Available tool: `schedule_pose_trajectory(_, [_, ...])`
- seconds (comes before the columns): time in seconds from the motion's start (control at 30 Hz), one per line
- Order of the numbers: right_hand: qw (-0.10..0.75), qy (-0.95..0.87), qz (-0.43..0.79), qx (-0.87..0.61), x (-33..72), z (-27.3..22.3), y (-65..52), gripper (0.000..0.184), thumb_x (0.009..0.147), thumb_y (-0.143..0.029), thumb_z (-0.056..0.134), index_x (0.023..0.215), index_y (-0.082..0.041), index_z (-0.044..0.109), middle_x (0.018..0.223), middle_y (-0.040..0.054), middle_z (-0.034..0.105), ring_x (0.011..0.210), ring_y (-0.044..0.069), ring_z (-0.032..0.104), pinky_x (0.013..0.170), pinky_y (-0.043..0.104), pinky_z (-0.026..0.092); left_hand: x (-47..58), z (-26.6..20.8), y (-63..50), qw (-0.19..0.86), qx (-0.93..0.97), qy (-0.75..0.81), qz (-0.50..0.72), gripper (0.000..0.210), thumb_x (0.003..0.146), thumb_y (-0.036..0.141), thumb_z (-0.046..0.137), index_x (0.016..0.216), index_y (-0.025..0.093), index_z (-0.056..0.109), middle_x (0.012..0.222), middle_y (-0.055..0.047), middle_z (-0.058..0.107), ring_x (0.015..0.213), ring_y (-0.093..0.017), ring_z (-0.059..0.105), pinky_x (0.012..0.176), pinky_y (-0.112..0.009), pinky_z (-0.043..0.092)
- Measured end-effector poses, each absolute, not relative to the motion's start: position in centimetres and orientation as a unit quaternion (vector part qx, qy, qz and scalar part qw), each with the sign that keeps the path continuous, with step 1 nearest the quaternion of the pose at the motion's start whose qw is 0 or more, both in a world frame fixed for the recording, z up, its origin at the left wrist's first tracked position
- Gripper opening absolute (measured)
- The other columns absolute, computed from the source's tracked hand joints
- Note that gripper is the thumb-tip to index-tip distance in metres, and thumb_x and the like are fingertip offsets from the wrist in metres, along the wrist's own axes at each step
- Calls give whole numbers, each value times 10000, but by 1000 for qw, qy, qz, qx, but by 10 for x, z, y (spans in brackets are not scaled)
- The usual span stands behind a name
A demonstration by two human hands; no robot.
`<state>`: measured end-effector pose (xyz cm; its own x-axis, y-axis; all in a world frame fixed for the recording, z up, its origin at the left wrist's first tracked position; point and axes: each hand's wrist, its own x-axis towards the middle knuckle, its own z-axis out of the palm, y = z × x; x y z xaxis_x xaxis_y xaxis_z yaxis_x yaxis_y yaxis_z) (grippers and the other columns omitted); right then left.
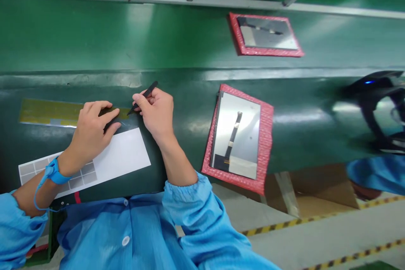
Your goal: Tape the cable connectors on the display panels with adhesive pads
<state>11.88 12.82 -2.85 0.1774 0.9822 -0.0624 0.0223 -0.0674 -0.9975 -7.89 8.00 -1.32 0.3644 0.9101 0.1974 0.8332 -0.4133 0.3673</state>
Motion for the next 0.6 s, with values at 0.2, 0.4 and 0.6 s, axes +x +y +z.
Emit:
schedule_pose_trajectory(0.2, [555, -394, 494, -541, 103, -25, 139, 344, 805, -479, 848, 827, -186, 668, 713, 5, 749, 549, 106, 661, 516, 195, 492, -90, -20, 91, 78, 822, 525, 206, 345, 1073, 350, 579, 1290, 175, 784, 1347, -166, 673, 1268, -363, 574, 1106, -571, 508])
schedule_pose_trajectory(0.4, [626, -302, 491, -526, 135, -17, 121, 499, 800, -662, 800, 860, -193, 640, 782, 58, 782, 553, 113, 668, 484, 197, 451, -103, -8, 100, 78, 819, 554, 128, 429, 1061, 395, 517, 1297, 166, 791, 1416, -180, 668, 1317, -363, 599, 1139, -515, 512])
schedule_pose_trajectory(0.6, [641, -265, 475, -542, 199, -27, 83, 485, 739, -595, 905, 821, -181, 667, 717, 48, 762, 550, 105, 654, 531, 189, 492, -59, 92, 157, 28, 839, 544, -1, 450, 1036, 451, 470, 1240, 224, 801, 1163, -143, 794, 1045, -396, 743, 868, -497, 569])
